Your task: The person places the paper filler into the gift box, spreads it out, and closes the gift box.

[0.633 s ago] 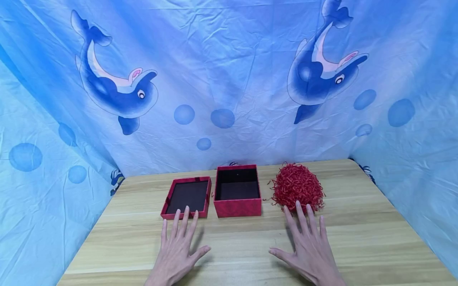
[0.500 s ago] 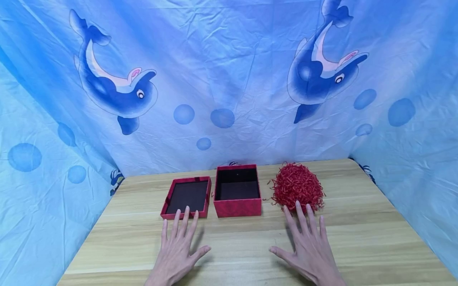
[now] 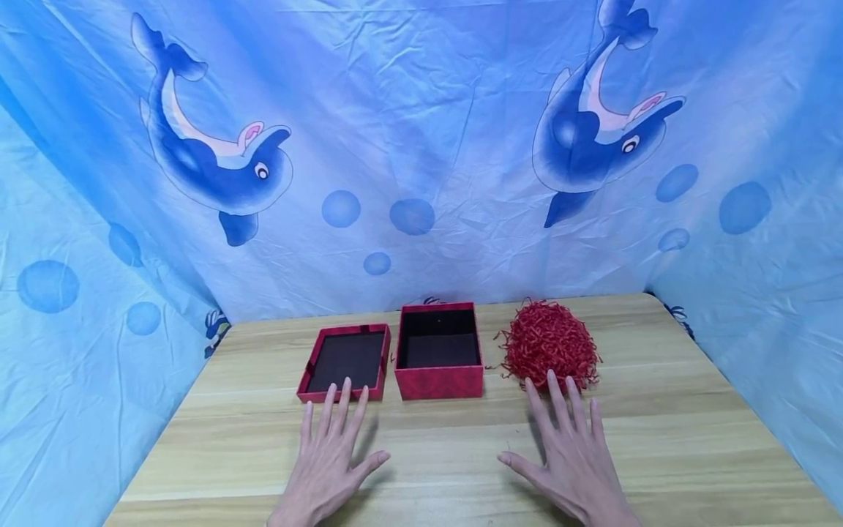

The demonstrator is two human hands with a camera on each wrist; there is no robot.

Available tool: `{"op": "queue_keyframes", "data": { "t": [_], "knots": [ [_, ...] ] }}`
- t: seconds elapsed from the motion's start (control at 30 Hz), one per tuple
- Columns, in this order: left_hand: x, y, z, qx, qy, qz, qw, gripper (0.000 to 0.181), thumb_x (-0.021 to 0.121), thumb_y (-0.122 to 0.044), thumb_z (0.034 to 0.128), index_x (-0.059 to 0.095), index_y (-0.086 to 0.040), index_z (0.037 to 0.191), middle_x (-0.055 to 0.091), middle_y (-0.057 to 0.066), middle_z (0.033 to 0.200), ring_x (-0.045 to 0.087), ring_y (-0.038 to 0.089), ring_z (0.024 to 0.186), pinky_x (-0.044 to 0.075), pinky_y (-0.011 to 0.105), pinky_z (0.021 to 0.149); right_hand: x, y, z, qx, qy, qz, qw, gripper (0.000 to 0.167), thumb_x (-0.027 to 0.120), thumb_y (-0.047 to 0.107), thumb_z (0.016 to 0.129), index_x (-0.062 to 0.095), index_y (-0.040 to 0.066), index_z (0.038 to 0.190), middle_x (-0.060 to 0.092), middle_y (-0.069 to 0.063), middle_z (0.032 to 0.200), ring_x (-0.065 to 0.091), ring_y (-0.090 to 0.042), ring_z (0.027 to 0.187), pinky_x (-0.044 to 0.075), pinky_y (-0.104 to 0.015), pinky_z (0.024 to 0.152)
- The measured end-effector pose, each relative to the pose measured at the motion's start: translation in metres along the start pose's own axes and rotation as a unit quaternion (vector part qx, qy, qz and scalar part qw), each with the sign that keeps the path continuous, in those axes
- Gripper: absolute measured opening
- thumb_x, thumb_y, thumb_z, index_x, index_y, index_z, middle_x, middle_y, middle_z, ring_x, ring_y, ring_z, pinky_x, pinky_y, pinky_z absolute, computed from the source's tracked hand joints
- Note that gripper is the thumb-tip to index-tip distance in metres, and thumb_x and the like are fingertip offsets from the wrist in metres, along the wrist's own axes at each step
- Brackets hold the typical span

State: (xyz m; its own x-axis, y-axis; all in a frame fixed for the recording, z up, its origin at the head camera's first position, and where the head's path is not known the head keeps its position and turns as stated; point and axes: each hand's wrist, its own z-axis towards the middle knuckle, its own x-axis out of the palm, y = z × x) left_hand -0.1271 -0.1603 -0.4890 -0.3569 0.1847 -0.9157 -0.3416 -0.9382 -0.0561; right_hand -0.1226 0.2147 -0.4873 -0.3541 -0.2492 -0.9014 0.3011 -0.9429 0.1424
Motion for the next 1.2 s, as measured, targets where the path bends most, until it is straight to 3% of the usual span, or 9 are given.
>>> {"op": "queue_keyframes", "data": {
  "t": [0.1, 0.23, 0.4, 0.53, 0.67, 0.97, 1.2],
  "knots": [
    [-0.003, 0.0, 0.005, -0.005, -0.001, -0.028, 0.9996, 0.094, 0.058, -0.069, 0.094, 0.028, -0.015, 0.165, 0.013, 0.012, 0.172, 0.012, 0.037, 0.156, 0.015, 0.068, 0.117, -0.003, -0.001, 0.004, -0.004, -0.007, 0.014, 0.9999, 0.107, 0.068, 0.073, 0.083, 0.034, 0.008, 0.162, 0.025, -0.025, 0.165, 0.017, -0.05, 0.149, -0.01, -0.063, 0.119],
    [-0.007, -0.001, 0.017, -0.016, -0.011, -0.103, 0.9945, 0.091, 0.059, -0.061, 0.0975, 0.025, -0.01, 0.165, 0.019, 0.012, 0.171, 0.02, 0.036, 0.155, 0.02, 0.06, 0.121, -0.007, -0.005, 0.013, -0.016, -0.027, 0.041, 0.9987, 0.103, 0.07, 0.068, 0.086, 0.035, 0.006, 0.161, 0.027, -0.027, 0.163, 0.02, -0.051, 0.148, -0.008, -0.06, 0.121],
    [-0.008, -0.001, 0.034, -0.026, -0.018, -0.212, 0.9767, 0.085, 0.066, -0.05, 0.0986, 0.032, -0.006, 0.162, 0.033, 0.012, 0.166, 0.036, 0.035, 0.149, 0.032, 0.057, 0.117, -0.01, -0.014, 0.03, -0.032, -0.061, 0.076, 0.9948, 0.098, 0.075, 0.058, 0.086, 0.038, 0.002, 0.157, 0.031, -0.03, 0.159, 0.023, -0.052, 0.146, 0.0, -0.064, 0.122],
    [-0.005, 0.0, 0.047, -0.042, -0.012, -0.273, 0.961, 0.082, 0.067, -0.05, 0.0988, 0.035, -0.007, 0.162, 0.038, 0.012, 0.164, 0.041, 0.036, 0.146, 0.037, 0.058, 0.114, -0.011, -0.024, 0.042, -0.02, -0.083, 0.109, 0.9904, 0.095, 0.079, 0.052, 0.085, 0.04, 0.002, 0.155, 0.032, -0.031, 0.158, 0.024, -0.054, 0.145, 0.014, -0.073, 0.115],
    [0.001, 0.003, 0.056, -0.053, -0.01, -0.302, 0.9518, 0.081, 0.067, -0.051, 0.0986, 0.037, -0.008, 0.161, 0.037, 0.011, 0.164, 0.041, 0.036, 0.145, 0.038, 0.059, 0.112, -0.01, -0.032, 0.052, 0.003, -0.096, 0.139, 0.9856, 0.095, 0.082, 0.048, 0.083, 0.039, 0.002, 0.155, 0.032, -0.032, 0.156, 0.026, -0.057, 0.142, 0.023, -0.08, 0.105],
    [0.012, 0.006, 0.073, -0.076, 0.02, -0.339, 0.9377, 0.088, 0.065, -0.061, 0.0956, 0.032, -0.017, 0.164, 0.035, 0.007, 0.165, 0.038, 0.033, 0.148, 0.037, 0.057, 0.114, -0.006, -0.05, 0.073, 0.038, -0.114, 0.165, 0.9789, 0.095, 0.085, 0.039, 0.081, 0.039, 0.001, 0.155, 0.032, -0.035, 0.154, 0.031, -0.061, 0.136, 0.027, -0.082, 0.097],
    [0.018, 0.004, 0.081, -0.079, 0.034, -0.35, 0.9327, 0.091, 0.064, -0.064, 0.0949, 0.032, -0.014, 0.164, 0.035, 0.009, 0.165, 0.036, 0.032, 0.149, 0.035, 0.058, 0.114, -0.003, -0.062, 0.086, 0.073, -0.078, 0.181, 0.9777, 0.095, 0.083, 0.035, 0.085, 0.033, -0.004, 0.156, 0.026, -0.042, 0.153, 0.029, -0.064, 0.134, 0.027, -0.082, 0.097]
  ]
}}
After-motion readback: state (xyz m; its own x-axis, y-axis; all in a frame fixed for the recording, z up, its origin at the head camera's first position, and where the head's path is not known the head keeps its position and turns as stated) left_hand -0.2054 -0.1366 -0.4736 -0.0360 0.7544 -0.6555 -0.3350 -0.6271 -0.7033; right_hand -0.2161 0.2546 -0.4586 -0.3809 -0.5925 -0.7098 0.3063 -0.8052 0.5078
